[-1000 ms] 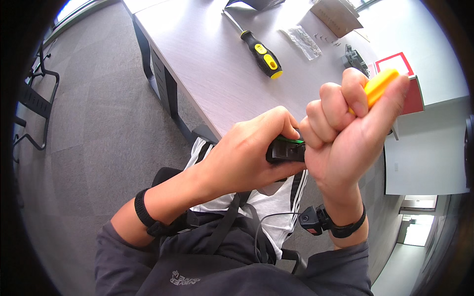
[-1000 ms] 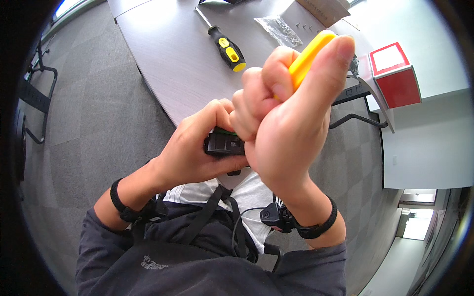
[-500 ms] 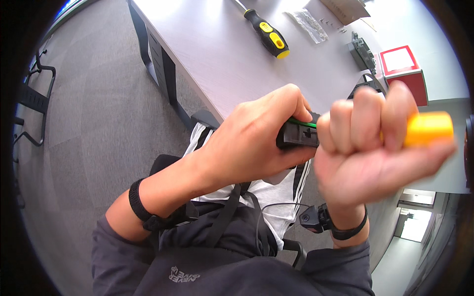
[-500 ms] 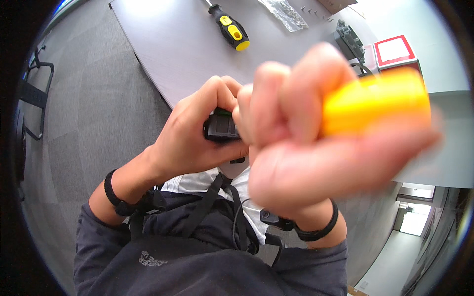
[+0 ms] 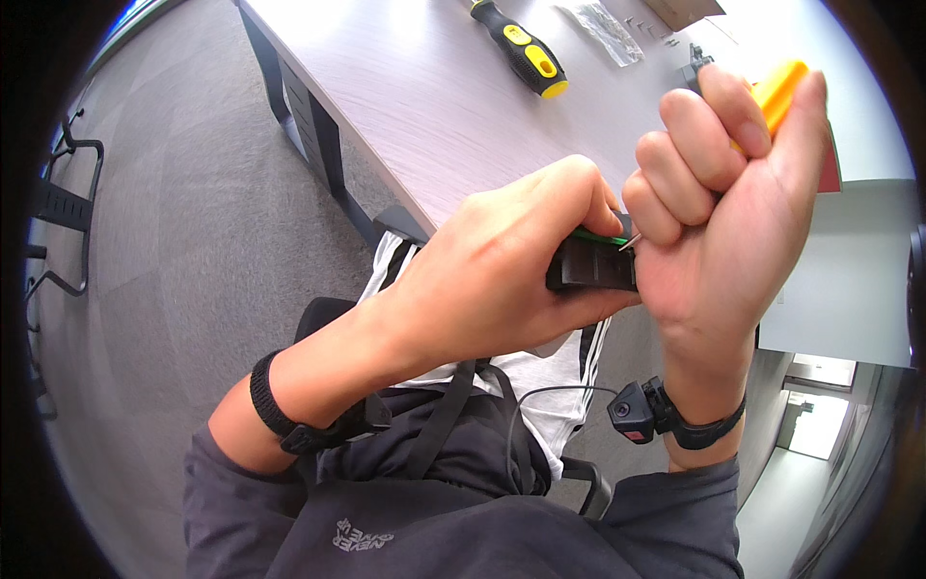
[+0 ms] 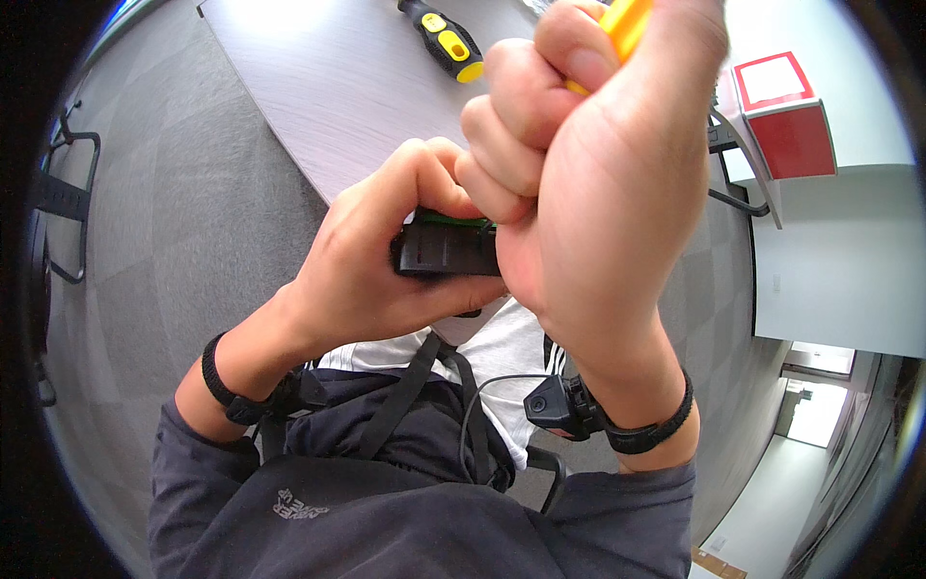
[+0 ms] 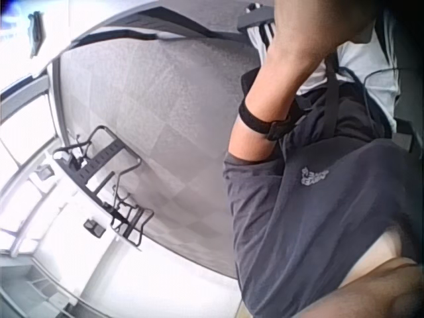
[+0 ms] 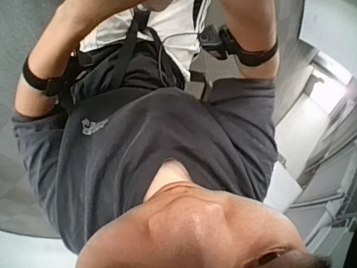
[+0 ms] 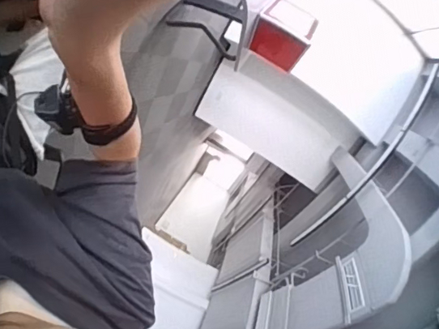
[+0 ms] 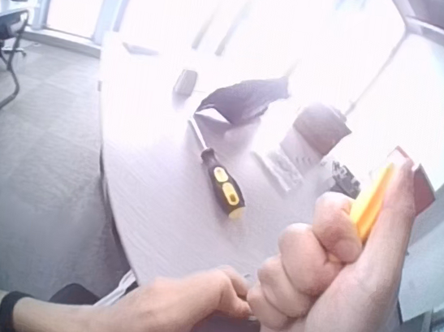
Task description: The person uses a screwdriver and a thin pick to pry and unscrew parts of a black electronic connector assembly. They turn the assembly over by hand and work on different sections of the housing.
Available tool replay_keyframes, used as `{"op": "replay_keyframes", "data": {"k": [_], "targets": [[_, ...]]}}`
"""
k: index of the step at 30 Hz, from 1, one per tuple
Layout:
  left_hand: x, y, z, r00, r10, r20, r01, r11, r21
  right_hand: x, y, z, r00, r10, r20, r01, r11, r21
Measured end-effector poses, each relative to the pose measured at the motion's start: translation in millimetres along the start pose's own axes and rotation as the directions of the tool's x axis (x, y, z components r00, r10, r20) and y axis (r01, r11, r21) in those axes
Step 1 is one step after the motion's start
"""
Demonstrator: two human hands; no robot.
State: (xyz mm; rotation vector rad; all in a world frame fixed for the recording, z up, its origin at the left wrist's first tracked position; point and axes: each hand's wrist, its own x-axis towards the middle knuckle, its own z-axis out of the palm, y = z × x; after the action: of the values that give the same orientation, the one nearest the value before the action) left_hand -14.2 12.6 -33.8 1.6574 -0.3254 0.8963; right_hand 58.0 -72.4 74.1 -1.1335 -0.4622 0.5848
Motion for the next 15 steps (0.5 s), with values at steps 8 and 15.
{"op": "replay_keyframes", "data": {"k": [8, 15], "targets": [[-1.4, 1.9, -5.7, 0.999, 0.040, 0.034, -0.043, 0.994, 0.096, -5.6, 1.0, -5.9, 0.996, 0.093, 0.019, -0.094, 0.992, 0.085], [-2.8, -1.0, -1.8, 0.998, 0.054, 0.043, -0.057, 0.995, 0.083, -25.3, -0.5, -24.1, 0.923, -0.207, 0.325, 0.202, 0.978, 0.050]]}}
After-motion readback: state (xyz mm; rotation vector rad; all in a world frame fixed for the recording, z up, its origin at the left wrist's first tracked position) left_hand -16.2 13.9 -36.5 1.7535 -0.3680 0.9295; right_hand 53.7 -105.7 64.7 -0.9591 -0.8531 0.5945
